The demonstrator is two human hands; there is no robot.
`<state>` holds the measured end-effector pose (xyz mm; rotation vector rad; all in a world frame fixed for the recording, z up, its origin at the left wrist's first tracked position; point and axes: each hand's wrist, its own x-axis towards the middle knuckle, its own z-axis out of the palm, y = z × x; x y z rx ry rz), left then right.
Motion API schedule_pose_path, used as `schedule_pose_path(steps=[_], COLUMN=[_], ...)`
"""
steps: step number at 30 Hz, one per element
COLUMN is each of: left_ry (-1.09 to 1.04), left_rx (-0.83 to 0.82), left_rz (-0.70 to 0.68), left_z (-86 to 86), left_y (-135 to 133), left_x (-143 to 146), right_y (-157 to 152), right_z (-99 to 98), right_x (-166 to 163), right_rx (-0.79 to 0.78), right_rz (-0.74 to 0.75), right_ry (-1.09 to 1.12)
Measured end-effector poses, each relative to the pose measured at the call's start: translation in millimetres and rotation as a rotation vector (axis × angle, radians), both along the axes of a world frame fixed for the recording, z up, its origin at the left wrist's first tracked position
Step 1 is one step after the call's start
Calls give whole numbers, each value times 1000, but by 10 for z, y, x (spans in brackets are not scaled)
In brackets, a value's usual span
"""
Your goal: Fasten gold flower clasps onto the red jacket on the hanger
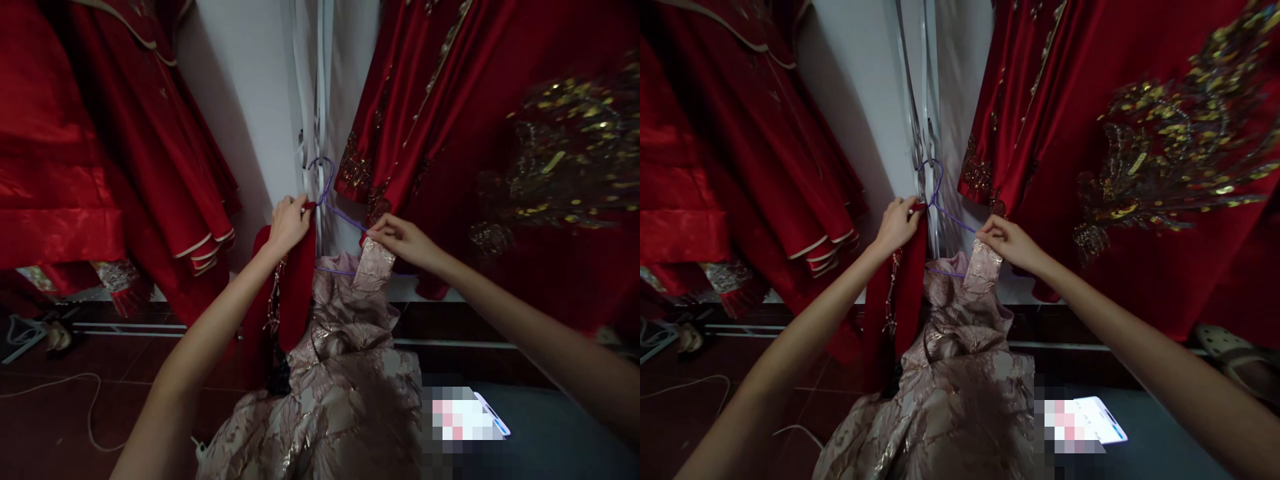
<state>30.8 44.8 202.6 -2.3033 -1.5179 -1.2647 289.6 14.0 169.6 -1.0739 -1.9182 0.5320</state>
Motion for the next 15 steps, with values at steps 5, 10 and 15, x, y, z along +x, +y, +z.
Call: schedule_pose_path(steps=[5, 10, 15], left_ry=[-17, -89, -331], left_rx=[-414, -715, -762], left_rz=[-310, -413, -330], left_z=[102, 165, 21], left_y=[197, 183, 164], left_x=[-182, -560, -647], right_y=[361, 725, 746], right_z=[-18, 56, 13], right_x=[64, -156, -650], right_rx=[-131, -614, -728], right_rz=[-116, 310, 557], right_ry=[-52, -303, -225])
